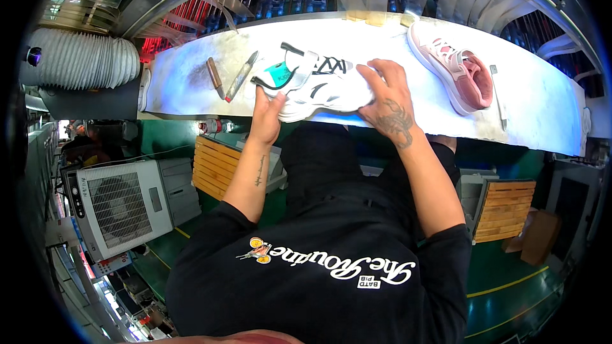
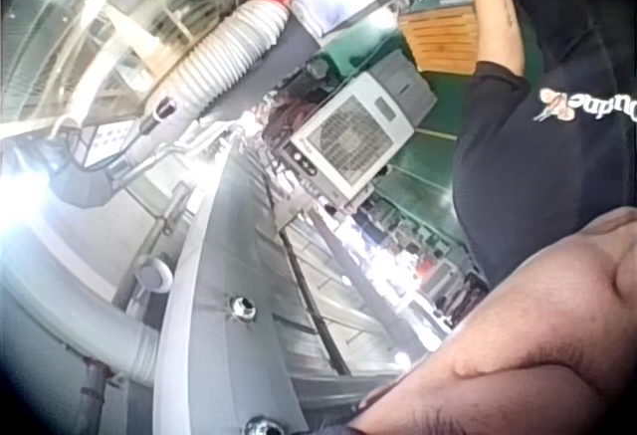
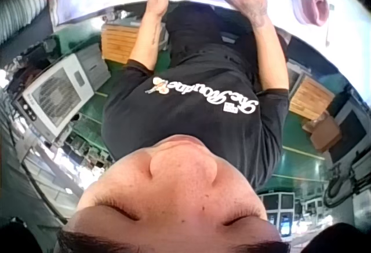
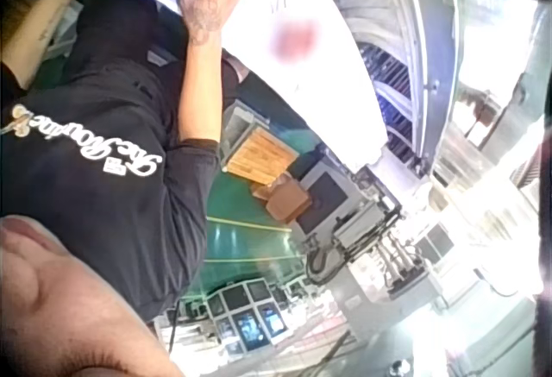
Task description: The person threads a white shoelace through the eyelets of a pink sneaker, pulling it tight and adjusting the fit. They then receive a white and silver sneaker from a coworker and inspect it by turning it over in their hands.
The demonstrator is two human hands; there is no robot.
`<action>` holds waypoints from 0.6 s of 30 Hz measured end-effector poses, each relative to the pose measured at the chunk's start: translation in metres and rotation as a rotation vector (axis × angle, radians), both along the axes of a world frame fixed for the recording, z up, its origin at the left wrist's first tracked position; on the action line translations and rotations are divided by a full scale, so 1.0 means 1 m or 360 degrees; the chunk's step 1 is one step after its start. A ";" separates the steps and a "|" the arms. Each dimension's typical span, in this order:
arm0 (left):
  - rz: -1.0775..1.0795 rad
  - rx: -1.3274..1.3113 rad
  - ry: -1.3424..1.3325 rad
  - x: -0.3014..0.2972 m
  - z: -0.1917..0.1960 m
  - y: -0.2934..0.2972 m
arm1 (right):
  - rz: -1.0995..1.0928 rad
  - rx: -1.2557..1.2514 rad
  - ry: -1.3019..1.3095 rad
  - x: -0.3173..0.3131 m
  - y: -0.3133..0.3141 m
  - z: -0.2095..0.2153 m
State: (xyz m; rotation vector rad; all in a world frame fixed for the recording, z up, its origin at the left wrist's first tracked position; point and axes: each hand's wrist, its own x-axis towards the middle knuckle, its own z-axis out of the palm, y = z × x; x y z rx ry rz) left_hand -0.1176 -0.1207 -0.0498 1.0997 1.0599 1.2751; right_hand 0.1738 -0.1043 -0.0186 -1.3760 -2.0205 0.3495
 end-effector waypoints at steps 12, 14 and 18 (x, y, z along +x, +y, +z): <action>-0.0353 0.0340 0.0077 0.047 -0.005 0.022 | -0.0106 -0.0292 -0.0005 0.033 -0.059 0.021; -0.0324 0.0293 0.0089 0.048 -0.007 0.020 | -0.0077 -0.0462 0.0036 0.031 -0.058 0.026; -0.0068 0.0376 0.0269 0.047 -0.013 0.012 | -0.0065 -0.0399 -0.0211 0.022 -0.057 0.027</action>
